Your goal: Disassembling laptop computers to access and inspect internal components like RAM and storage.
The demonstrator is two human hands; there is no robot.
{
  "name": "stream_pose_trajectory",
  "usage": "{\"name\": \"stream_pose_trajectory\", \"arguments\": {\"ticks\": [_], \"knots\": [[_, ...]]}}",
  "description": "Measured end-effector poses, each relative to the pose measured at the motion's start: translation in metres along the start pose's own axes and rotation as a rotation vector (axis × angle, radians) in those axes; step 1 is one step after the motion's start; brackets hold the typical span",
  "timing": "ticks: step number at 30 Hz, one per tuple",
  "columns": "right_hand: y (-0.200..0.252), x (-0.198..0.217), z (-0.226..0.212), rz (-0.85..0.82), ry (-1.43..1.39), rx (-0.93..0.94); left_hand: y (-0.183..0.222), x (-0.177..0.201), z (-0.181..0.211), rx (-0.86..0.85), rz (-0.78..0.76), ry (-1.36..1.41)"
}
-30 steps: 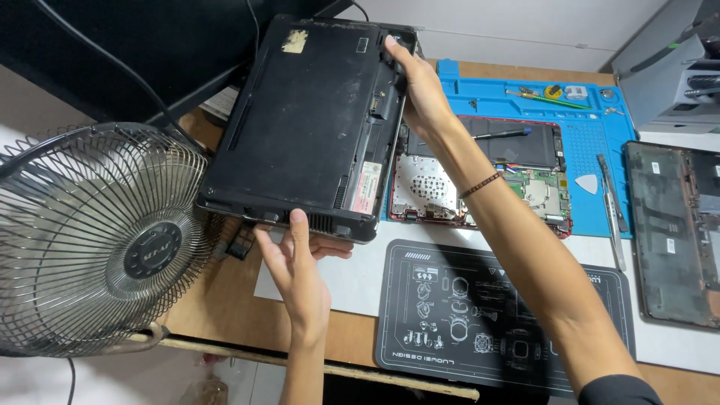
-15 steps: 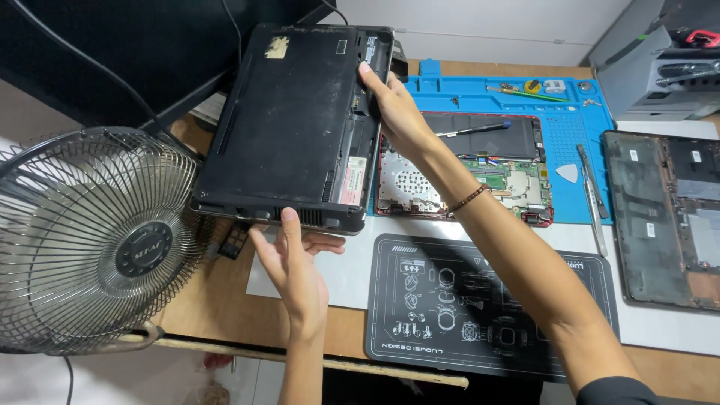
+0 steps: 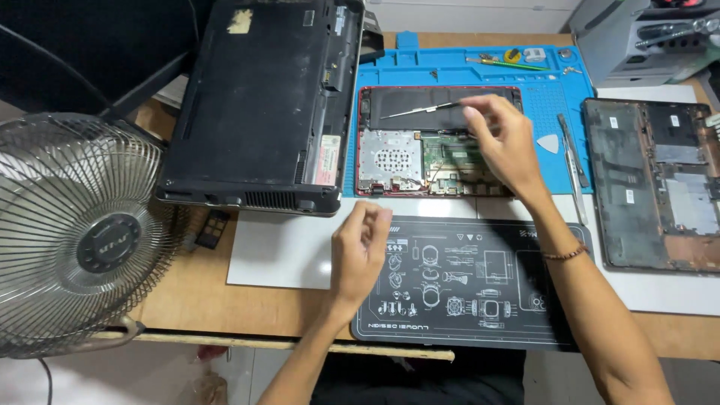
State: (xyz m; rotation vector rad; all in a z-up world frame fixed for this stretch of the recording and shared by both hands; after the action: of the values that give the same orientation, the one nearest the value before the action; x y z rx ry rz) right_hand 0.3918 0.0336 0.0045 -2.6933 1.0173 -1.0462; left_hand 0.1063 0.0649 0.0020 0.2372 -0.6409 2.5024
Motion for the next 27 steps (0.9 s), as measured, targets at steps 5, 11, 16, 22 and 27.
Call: {"name": "stream_pose_trajectory", "arguments": {"ticks": [5, 11, 16, 22, 27], "knots": [[0.05, 0.052, 0.06, 0.177, 0.353, -0.017, -0.05, -0.024, -0.038, -0.225, 0.016, -0.52], [0.075, 0.055, 0.069, 0.254, 0.485, -0.068, -0.088, -0.041, -0.058, -0.206, -0.084, -0.876], [0.077, 0.05, 0.04, 0.215, 0.435, -0.15, -0.086, -0.05, -0.059, -0.209, -0.139, -0.933], [0.076, 0.047, 0.042, 0.215, 0.28, -0.191, -0.078, -0.048, -0.063, -0.225, -0.126, -0.831], [0.075, 0.047, 0.049, 0.25, 0.286, -0.208, -0.073, -0.045, -0.055, -0.219, -0.096, -0.72]]}}
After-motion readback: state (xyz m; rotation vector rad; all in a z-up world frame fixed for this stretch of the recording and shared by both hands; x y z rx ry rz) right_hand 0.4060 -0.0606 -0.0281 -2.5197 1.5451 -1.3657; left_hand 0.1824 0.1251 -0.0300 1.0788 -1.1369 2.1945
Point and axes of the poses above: each hand's wrist, its own y-axis away from the middle knuckle, its own x-axis out of the back of the hand, z = x × y, the point moved 4 cm from there along -y, towards the middle knuckle, and after that the axes turned 10 degrees about -x, right-handed, at the moved point
